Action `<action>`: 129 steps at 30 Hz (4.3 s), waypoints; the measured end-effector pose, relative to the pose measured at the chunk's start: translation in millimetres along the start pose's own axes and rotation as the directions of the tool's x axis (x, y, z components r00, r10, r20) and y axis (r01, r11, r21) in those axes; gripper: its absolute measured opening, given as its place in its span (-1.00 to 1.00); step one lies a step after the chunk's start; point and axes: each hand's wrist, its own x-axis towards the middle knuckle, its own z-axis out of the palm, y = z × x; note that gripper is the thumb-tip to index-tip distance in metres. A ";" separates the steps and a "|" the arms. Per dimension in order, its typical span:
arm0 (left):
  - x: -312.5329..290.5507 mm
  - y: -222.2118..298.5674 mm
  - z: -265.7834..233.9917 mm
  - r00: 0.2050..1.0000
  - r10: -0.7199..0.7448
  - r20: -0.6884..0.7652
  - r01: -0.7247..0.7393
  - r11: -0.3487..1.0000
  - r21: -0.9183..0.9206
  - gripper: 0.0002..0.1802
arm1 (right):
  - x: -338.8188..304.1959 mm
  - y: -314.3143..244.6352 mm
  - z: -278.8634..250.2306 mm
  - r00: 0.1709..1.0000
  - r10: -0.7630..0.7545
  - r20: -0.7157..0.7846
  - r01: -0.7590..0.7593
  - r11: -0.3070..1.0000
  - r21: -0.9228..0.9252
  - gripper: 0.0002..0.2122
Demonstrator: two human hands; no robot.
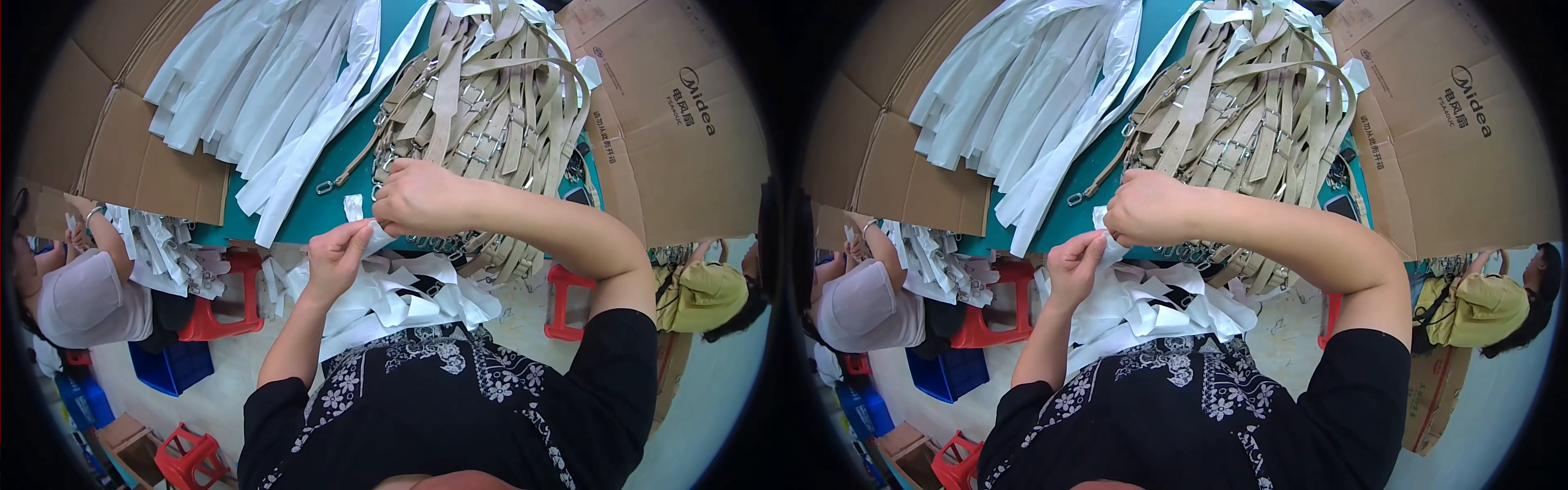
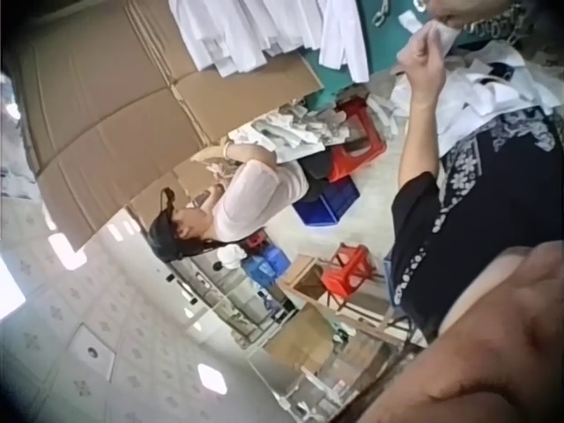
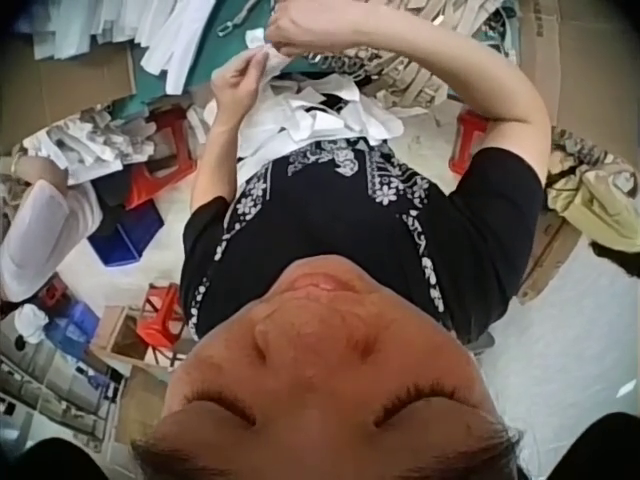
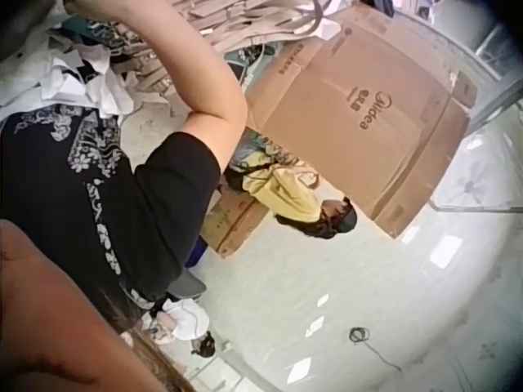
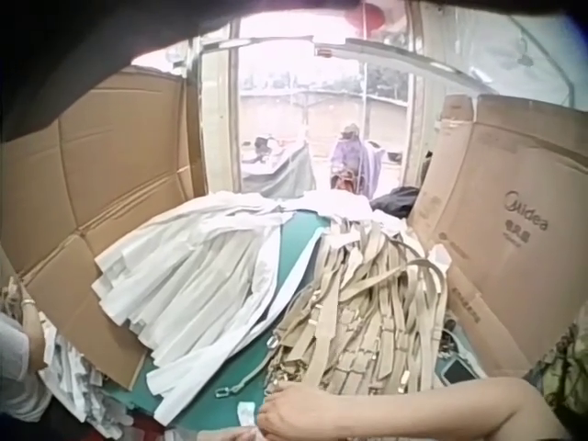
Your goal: Organizing and assembling belts or clothing straps with buckles at a production workbench.
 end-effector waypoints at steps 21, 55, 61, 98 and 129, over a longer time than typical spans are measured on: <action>-8.5 24.3 -62.1 0.994 -0.106 -0.010 0.105 0.992 -0.067 -0.86 | -2.8 -11.3 -57.7 0.999 -0.045 0.003 0.040 0.918 0.395 -0.80; -8.9 -1.6 -31.7 0.999 0.011 -0.051 0.002 0.971 0.239 -0.83 | 17.6 -5.9 19.3 0.944 0.165 -0.285 -0.114 0.976 0.186 -0.82; -24.4 -19.5 -36.4 0.961 0.106 -0.255 -0.057 0.980 0.192 -0.87 | 35.2 -12.5 28.5 0.943 0.265 -0.200 -0.164 0.895 0.415 -0.75; -28.3 0.2 -44.5 0.967 0.176 -0.183 -0.173 0.984 0.035 -0.91 | 49.0 -63.0 -4.7 0.949 0.284 0.135 -0.313 0.816 0.486 -0.46; -50.7 -61.0 36.3 0.790 -0.166 0.591 -0.206 0.835 0.510 -0.67 | -240.1 -92.0 155.3 0.657 0.650 0.381 -0.710 0.366 0.601 -0.74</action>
